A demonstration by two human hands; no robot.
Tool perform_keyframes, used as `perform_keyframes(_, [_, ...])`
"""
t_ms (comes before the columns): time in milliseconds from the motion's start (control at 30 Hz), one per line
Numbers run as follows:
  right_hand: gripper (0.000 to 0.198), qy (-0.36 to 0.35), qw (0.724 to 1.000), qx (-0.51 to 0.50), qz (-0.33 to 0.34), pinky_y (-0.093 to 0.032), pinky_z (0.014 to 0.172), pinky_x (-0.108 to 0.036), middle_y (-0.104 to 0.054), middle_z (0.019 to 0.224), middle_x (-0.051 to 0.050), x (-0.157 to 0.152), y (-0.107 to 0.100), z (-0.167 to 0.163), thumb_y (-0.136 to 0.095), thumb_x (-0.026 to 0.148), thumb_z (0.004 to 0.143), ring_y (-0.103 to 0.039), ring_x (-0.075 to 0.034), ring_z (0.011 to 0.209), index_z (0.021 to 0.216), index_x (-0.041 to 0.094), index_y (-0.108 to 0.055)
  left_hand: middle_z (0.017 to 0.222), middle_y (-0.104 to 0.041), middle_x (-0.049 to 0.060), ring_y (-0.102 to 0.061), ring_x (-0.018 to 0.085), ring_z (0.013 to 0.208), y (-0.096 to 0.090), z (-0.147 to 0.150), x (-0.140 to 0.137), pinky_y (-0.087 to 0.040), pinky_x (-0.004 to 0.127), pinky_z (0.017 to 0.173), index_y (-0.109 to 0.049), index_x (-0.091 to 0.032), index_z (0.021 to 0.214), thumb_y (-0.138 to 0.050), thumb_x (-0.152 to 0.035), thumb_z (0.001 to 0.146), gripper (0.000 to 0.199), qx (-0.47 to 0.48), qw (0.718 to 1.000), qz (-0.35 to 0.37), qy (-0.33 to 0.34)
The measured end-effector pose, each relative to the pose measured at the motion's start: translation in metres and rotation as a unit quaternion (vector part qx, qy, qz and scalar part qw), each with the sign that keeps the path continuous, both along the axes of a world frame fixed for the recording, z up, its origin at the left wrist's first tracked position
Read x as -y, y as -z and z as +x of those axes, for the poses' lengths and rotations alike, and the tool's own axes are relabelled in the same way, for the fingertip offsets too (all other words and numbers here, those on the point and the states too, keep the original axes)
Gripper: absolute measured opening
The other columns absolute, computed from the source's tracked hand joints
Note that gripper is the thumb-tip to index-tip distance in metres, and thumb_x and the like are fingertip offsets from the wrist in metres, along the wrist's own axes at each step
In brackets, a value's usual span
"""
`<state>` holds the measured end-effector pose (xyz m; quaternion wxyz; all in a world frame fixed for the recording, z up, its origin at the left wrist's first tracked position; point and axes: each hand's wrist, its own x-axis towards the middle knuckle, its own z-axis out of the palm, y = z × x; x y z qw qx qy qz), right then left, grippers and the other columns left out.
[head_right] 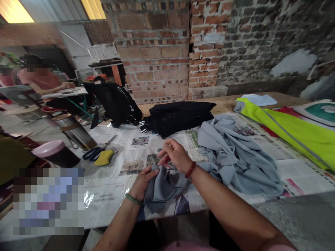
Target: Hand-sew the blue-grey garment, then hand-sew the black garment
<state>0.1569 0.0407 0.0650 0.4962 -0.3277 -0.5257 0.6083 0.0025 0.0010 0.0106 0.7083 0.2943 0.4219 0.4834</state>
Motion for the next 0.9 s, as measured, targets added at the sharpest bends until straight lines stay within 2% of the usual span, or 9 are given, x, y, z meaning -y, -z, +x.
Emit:
perform_keyframes(167, [0.004,-0.065,0.991,-0.053,-0.108,-0.048,0.042,-0.019,-0.059,0.055,0.003,-0.035,-0.016,0.01,-0.051,0.018,0.08,-0.061,-0.011,0.045,0.08,0.014,-0.052,0.07,-0.071,0.006,-0.066,0.018,0.06,-0.003,0.0,0.001,-0.051,0.028,0.061,-0.066,-0.013,0.082,-0.073,-0.017,0.06,0.024,0.008,1.0,-0.01,-0.003])
perform_keyframes(267, [0.011,-0.072,0.984,-0.077,-0.142,-0.051,0.049,-0.022,-0.063,0.06,0.0,-0.052,-0.024,0.018,-0.044,0.008,0.083,-0.064,-0.012,0.055,0.08,0.013,-0.053,0.069,-0.071,0.006,-0.066,0.018,0.059,-0.003,-0.001,0.0,-0.051,0.027,0.059,-0.065,-0.013,0.081,-0.072,-0.015,0.06,0.022,0.01,0.999,-0.027,-0.02])
perform_keyframes(367, [0.017,-0.057,0.979,-0.104,-0.166,-0.053,0.054,-0.026,-0.065,0.062,-0.003,-0.064,-0.03,0.023,-0.039,0.006,0.085,-0.066,-0.014,0.06,0.078,0.013,-0.052,0.066,-0.071,0.004,-0.065,0.016,0.054,-0.001,-0.002,-0.001,-0.051,0.024,0.054,-0.064,-0.014,0.076,-0.073,-0.015,0.059,0.019,0.009,0.998,-0.04,-0.042])
perform_keyframes(467, [0.018,-0.03,0.976,-0.13,-0.172,-0.054,0.06,-0.03,-0.065,0.06,-0.003,-0.073,-0.032,0.026,-0.038,0.005,0.086,-0.066,-0.015,0.062,0.076,0.013,-0.051,0.063,-0.07,0.003,-0.064,0.016,0.052,0.001,-0.003,-0.002,-0.05,0.023,0.052,-0.064,-0.014,0.075,-0.073,-0.017,0.06,0.018,0.008,0.998,-0.042,-0.047])
perform_keyframes(667, [0.019,0.023,0.975,-0.147,-0.167,-0.055,0.061,-0.03,-0.064,0.058,-0.002,-0.085,-0.035,0.028,-0.036,0.005,0.086,-0.066,-0.013,0.06,0.074,0.014,-0.048,0.064,-0.069,0.004,-0.064,0.017,0.054,0.001,-0.003,-0.003,-0.05,0.024,0.053,-0.063,-0.013,0.074,-0.071,-0.019,0.06,0.017,0.002,0.998,-0.038,-0.042])
perform_keyframes(900, [0.013,0.034,0.978,-0.141,-0.147,-0.054,0.057,-0.028,-0.064,0.059,-0.001,-0.08,-0.036,0.032,-0.039,0.008,0.086,-0.065,-0.013,0.056,0.079,0.016,-0.047,0.064,-0.069,0.004,-0.064,0.017,0.055,0.001,-0.005,-0.003,-0.049,0.024,0.054,-0.064,-0.013,0.072,-0.07,-0.019,0.061,0.014,0.001,0.998,-0.032,-0.048])
